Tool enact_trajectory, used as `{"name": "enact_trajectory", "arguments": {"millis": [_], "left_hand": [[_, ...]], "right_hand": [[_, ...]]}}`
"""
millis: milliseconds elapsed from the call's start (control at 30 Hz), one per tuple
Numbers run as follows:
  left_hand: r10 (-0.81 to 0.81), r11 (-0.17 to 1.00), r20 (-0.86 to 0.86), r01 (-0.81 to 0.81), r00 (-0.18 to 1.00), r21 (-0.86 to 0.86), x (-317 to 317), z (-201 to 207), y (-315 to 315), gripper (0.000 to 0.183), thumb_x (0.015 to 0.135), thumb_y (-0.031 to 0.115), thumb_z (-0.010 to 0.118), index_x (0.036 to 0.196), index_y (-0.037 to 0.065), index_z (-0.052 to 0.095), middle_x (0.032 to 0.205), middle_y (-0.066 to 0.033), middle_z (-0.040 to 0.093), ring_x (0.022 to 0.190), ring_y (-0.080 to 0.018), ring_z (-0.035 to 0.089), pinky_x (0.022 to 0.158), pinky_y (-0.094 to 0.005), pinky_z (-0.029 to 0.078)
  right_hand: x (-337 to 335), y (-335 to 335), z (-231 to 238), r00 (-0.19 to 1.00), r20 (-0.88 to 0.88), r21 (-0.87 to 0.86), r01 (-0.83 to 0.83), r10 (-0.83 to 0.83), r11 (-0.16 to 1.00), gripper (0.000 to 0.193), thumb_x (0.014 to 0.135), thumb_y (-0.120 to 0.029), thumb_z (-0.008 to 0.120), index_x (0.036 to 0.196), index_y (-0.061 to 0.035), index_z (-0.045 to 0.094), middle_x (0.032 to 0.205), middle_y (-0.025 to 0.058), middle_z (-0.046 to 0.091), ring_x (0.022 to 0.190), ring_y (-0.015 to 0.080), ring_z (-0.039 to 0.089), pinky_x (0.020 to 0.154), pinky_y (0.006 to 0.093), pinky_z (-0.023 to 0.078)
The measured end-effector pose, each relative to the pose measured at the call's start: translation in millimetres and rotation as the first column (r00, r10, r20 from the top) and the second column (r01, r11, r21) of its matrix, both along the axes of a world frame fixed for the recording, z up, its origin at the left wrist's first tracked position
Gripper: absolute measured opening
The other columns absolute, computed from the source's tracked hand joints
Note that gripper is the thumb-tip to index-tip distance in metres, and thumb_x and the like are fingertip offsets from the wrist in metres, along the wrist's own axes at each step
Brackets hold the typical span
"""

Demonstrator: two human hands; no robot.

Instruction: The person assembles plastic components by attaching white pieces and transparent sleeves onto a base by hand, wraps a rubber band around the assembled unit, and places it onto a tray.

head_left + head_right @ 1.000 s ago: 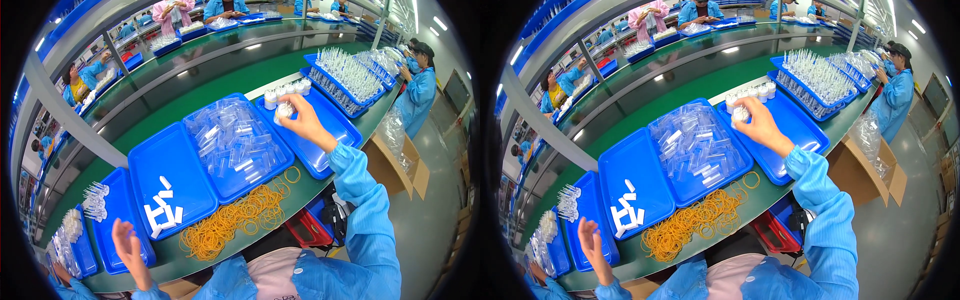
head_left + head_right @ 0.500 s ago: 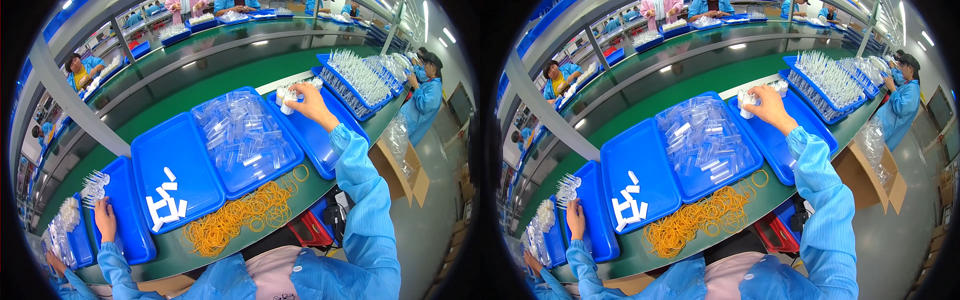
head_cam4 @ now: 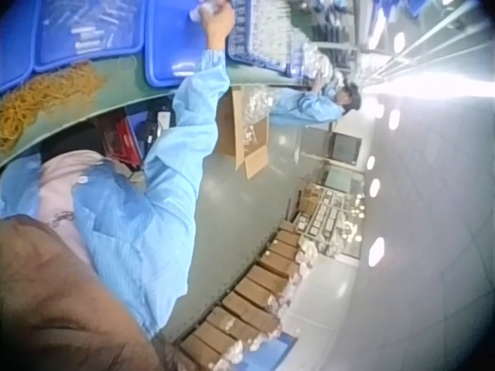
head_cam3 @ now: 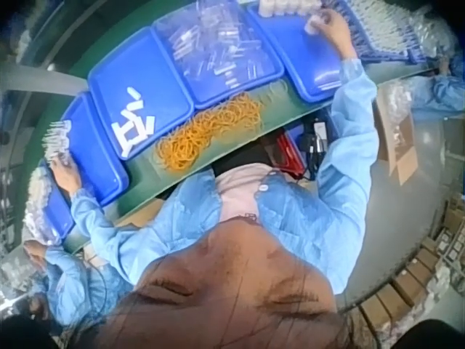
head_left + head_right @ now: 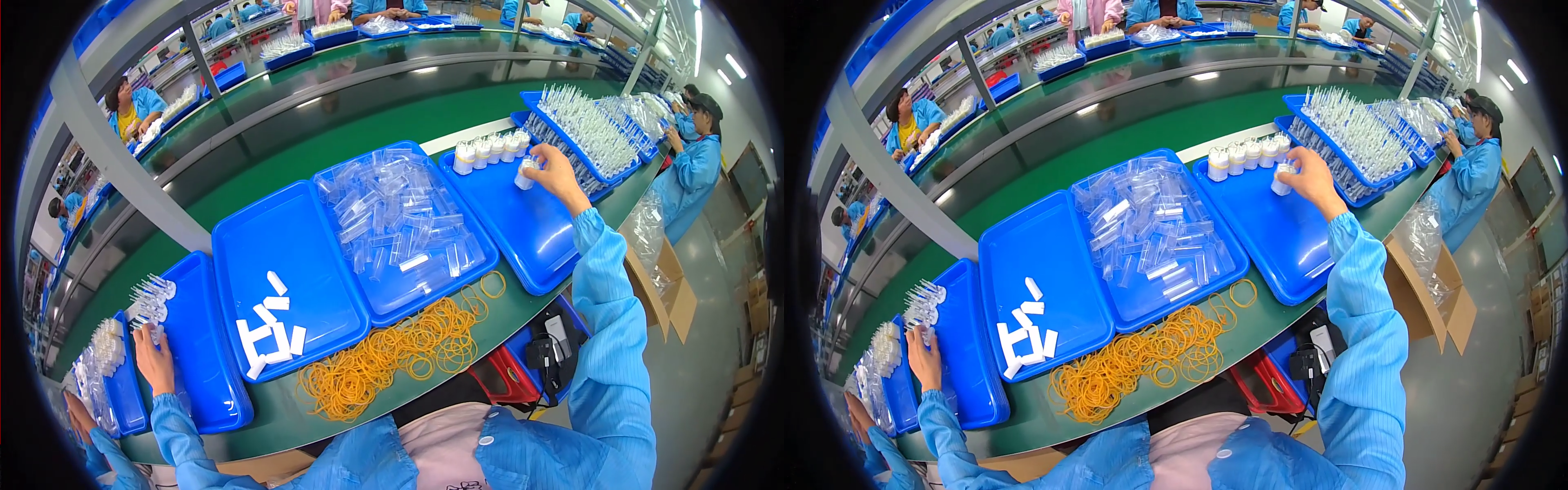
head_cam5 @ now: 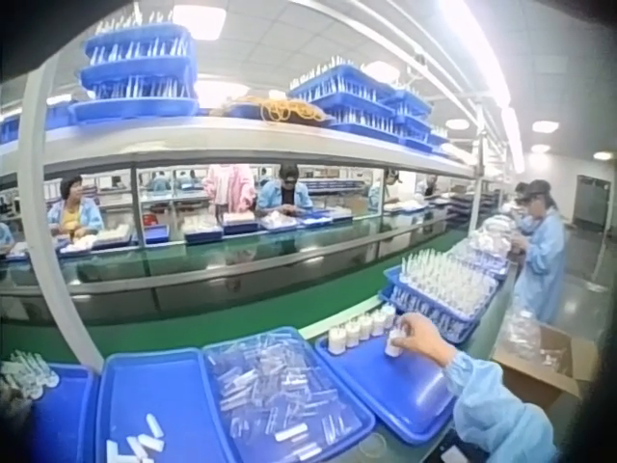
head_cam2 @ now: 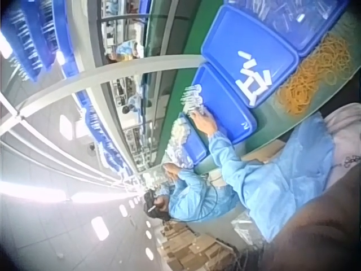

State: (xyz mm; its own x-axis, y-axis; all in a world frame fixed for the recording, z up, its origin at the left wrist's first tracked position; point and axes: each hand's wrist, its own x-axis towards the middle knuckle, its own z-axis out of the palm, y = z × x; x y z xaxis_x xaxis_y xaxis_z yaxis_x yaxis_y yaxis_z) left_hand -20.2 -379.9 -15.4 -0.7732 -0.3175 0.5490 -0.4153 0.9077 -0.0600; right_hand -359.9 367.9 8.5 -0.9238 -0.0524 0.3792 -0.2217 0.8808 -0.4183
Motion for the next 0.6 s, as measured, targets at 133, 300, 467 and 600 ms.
{"name": "enact_trajectory", "arguments": {"millis": [133, 300, 467, 600], "left_hand": [[0.061, 0.982, -0.038, -0.053, 0.997, 0.184, 6.9, 12.9, 6.6, 0.017, 0.087, 0.013, 0.057, 0.103, 0.007, 0.058, 0.099, -0.0128, 0.053, 0.079, -0.0268, 0.058, 0.067, -0.0377, 0.047], [-0.052, 0.892, -0.289, 0.174, 0.956, 0.418, 30.1, 13.9, -1.8, 0.019, 0.094, 0.014, 0.052, 0.109, 0.004, 0.058, 0.104, -0.0056, 0.058, 0.083, -0.0153, 0.061, 0.068, -0.0252, 0.048], [0.053, 0.736, -0.447, 0.268, 0.893, 0.622, 35.2, 27.2, 66.7, 0.022, 0.095, 0.016, 0.052, 0.113, 0.003, 0.056, 0.106, -0.0050, 0.059, 0.088, -0.0133, 0.061, 0.067, -0.0222, 0.048], [0.032, 0.696, -0.530, 0.362, 0.847, 0.620, 46.6, 34.6, 100.8, 0.022, 0.095, 0.016, 0.053, 0.111, 0.002, 0.056, 0.104, -0.0060, 0.061, 0.089, -0.0132, 0.061, 0.066, -0.0223, 0.048]], "right_hand": [[-9.9, 24.7, -17.4, 0.995, 0.015, -0.046, 0.101, -0.101, 0.994, 0.044, 0.065, -0.027, 0.076, 0.103, -0.0079, 0.062, 0.090, 0.0115, 0.057, 0.087, 0.0282, 0.058, 0.076, 0.0380, 0.046], [-28.9, 15.4, -19.0, 0.965, -0.134, -0.061, 0.221, -0.227, 0.973, 0.041, 0.068, -0.021, 0.074, 0.105, -0.0070, 0.062, 0.102, 0.0166, 0.056, 0.098, 0.0338, 0.056, 0.085, 0.0413, 0.045], [-47.1, 13.0, -27.8, 0.946, -0.134, -0.097, 0.284, -0.296, 0.954, 0.041, 0.069, -0.019, 0.072, 0.107, -0.0071, 0.061, 0.107, 0.0178, 0.055, 0.102, 0.0362, 0.055, 0.089, 0.0428, 0.044], [-58.6, 9.5, -32.8, 0.942, -0.129, -0.105, 0.298, -0.310, 0.949, 0.045, 0.068, -0.018, 0.072, 0.110, -0.0073, 0.060, 0.108, 0.0182, 0.054, 0.102, 0.0366, 0.055, 0.089, 0.0439, 0.045]]}}
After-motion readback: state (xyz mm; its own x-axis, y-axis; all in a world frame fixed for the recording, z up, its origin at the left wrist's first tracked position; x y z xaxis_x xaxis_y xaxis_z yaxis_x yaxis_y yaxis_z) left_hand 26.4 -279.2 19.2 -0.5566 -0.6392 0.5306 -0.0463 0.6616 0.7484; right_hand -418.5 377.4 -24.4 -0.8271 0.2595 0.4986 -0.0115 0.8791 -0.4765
